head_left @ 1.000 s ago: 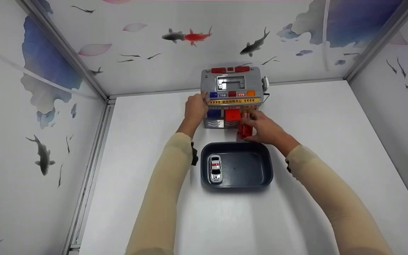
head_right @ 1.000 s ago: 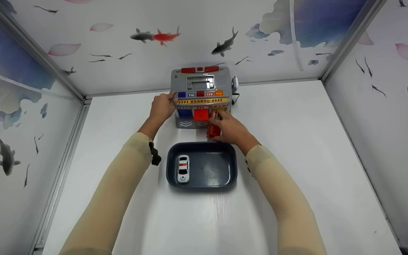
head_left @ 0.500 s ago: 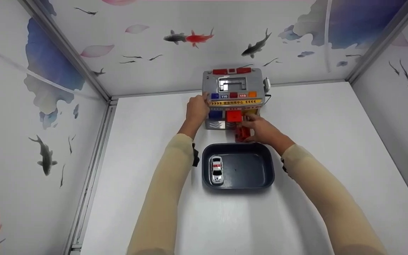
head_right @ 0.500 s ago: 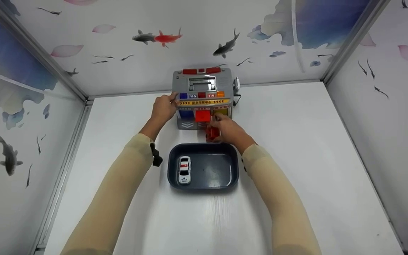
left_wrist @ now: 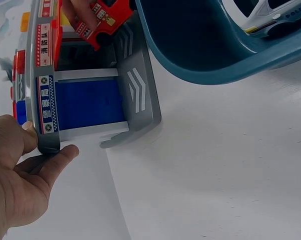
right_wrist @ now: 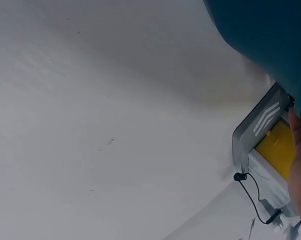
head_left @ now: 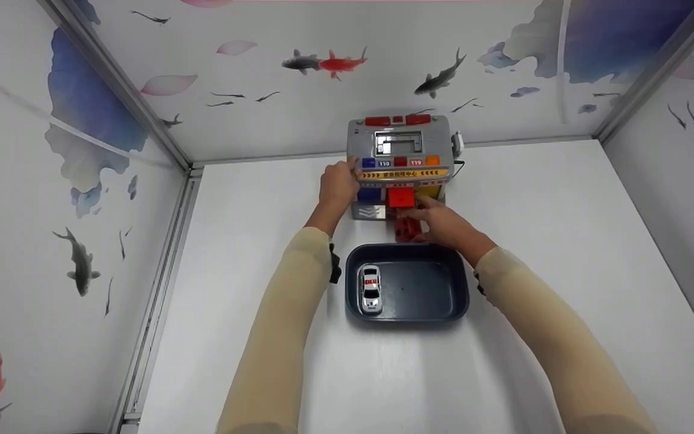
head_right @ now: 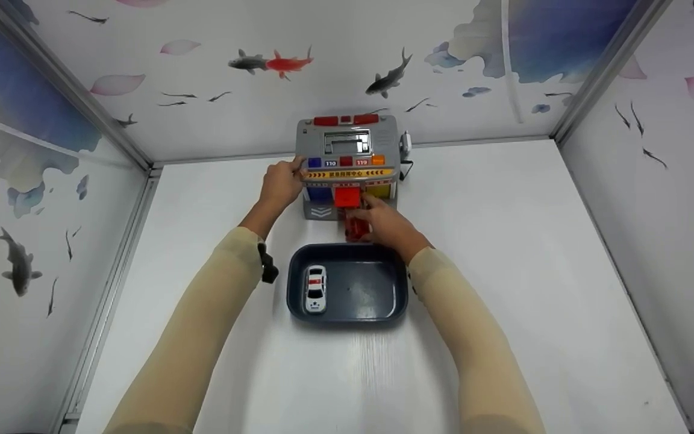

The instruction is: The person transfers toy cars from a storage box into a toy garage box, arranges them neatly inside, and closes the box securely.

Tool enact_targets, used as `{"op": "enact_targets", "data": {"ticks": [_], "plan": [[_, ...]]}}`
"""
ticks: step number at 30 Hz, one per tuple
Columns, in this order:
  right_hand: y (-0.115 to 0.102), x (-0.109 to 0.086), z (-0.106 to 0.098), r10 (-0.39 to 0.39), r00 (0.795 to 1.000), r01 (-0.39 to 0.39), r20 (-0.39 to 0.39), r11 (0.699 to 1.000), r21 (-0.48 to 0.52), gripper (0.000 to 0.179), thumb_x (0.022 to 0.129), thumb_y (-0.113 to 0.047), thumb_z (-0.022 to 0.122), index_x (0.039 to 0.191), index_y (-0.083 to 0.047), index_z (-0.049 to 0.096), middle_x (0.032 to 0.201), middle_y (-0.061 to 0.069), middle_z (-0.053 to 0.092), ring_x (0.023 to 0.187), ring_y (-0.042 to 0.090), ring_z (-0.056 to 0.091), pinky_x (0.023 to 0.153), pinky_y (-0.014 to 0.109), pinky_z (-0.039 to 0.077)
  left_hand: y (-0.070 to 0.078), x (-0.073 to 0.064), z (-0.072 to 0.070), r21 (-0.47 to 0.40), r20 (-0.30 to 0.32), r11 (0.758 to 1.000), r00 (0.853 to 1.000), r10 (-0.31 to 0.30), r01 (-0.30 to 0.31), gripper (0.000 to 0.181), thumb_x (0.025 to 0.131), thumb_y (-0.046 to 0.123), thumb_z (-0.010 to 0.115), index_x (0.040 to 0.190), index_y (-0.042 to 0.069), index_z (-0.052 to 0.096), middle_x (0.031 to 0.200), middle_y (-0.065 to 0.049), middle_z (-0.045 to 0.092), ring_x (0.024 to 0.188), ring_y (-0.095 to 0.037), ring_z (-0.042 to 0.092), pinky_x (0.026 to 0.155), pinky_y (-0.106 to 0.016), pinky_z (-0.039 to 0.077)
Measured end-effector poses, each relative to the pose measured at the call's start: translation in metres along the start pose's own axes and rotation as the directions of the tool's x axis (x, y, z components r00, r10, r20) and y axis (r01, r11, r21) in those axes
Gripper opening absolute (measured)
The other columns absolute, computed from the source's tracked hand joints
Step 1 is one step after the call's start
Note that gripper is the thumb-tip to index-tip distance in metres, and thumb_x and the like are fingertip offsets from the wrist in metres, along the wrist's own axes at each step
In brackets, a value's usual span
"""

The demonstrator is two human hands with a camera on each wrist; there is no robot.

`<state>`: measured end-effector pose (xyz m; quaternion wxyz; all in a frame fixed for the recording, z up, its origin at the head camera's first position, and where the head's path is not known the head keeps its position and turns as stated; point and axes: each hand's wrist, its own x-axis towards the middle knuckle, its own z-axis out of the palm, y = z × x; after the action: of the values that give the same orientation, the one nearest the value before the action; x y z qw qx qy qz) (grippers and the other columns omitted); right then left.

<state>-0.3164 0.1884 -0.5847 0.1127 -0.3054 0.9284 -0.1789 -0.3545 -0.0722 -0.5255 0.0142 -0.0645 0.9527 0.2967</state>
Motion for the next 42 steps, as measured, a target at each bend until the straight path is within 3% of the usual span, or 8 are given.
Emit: {"op": "enact_targets", "data": {"ticks": [4, 13, 20, 28, 37, 42], "plan": [[-0.0008, 0.0013, -0.0002, -0.003, 1.000, 0.004, -0.007, 1.000, 0.021, 0.067, 0.091, -0.013, 0.093, 0.153, -0.019, 0.068, 0.177, 0.019, 0.036, 0.152, 0.046, 0.052, 0.123, 0.061, 0.047, 0.0004, 0.0003, 0.0001, 0.009, -0.002, 1.000, 1.000, -0.005, 0.005, 0.042, 0.116, 0.026, 0.061, 0.157, 0.019, 0.064, 0.136, -0.010, 0.079, 0.104, -0.020, 0.072, 0.092, -0.039, 0.061], [-0.0019, 0.0042, 0.0031, -0.042, 0.999, 0.043, -0.018, 0.999, 0.030, 0.068, 0.089, -0.009, 0.093, 0.152, -0.014, 0.067, 0.170, 0.020, 0.045, 0.153, 0.043, 0.050, 0.125, 0.062, 0.044, 0.0008, 0.0010, 0.0027, -0.003, 0.001, 1.000, 1.000, -0.009, 0.009, 0.042, 0.115, 0.023, 0.062, 0.156, 0.019, 0.065, 0.139, -0.010, 0.078, 0.109, -0.021, 0.075, 0.095, -0.039, 0.061], [-0.0006, 0.0048, 0.0029, -0.096, 0.995, 0.095, -0.033, 0.995, -0.028, 0.073, 0.090, -0.005, 0.092, 0.156, -0.011, 0.062, 0.168, 0.021, 0.046, 0.154, 0.044, 0.047, 0.127, 0.062, 0.042, 0.0014, 0.0004, 0.0026, 0.003, 0.005, 0.999, 0.999, -0.039, 0.038, 0.035, 0.114, 0.023, 0.064, 0.145, 0.013, 0.073, 0.119, -0.009, 0.081, 0.094, -0.020, 0.074, 0.082, -0.034, 0.062], [-0.0027, 0.0045, 0.0020, -0.095, 0.995, 0.095, -0.002, 0.993, -0.066, 0.075, 0.092, -0.012, 0.092, 0.160, -0.018, 0.060, 0.170, 0.018, 0.049, 0.154, 0.044, 0.047, 0.127, 0.062, 0.043, 0.0005, -0.0005, 0.0019, -0.001, 0.015, 0.999, 0.999, -0.036, 0.036, 0.038, 0.114, 0.024, 0.063, 0.151, 0.015, 0.069, 0.126, -0.008, 0.081, 0.096, -0.017, 0.070, 0.088, -0.035, 0.061], [-0.0021, 0.0057, 0.0006, -0.087, 0.996, 0.086, 0.002, 0.993, -0.084, 0.076, 0.092, -0.012, 0.092, 0.160, -0.016, 0.058, 0.168, 0.016, 0.051, 0.152, 0.042, 0.049, 0.126, 0.061, 0.044, 0.0001, -0.0004, 0.0026, -0.008, 0.010, 0.999, 0.999, -0.041, 0.041, 0.036, 0.112, 0.017, 0.067, 0.147, 0.014, 0.072, 0.116, -0.007, 0.082, 0.088, -0.016, 0.073, 0.068, -0.026, 0.057], [-0.0020, 0.0055, 0.0006, -0.094, 0.996, 0.093, -0.003, 0.993, -0.077, 0.068, 0.092, -0.011, 0.091, 0.153, -0.018, 0.062, 0.165, 0.015, 0.053, 0.146, 0.041, 0.052, 0.124, 0.061, 0.047, 0.0005, 0.0007, 0.0016, -0.003, 0.012, 0.999, 0.999, -0.042, 0.042, 0.042, 0.110, 0.014, 0.069, 0.152, 0.014, 0.068, 0.118, -0.009, 0.082, 0.087, -0.016, 0.073, 0.067, -0.026, 0.056]]}}
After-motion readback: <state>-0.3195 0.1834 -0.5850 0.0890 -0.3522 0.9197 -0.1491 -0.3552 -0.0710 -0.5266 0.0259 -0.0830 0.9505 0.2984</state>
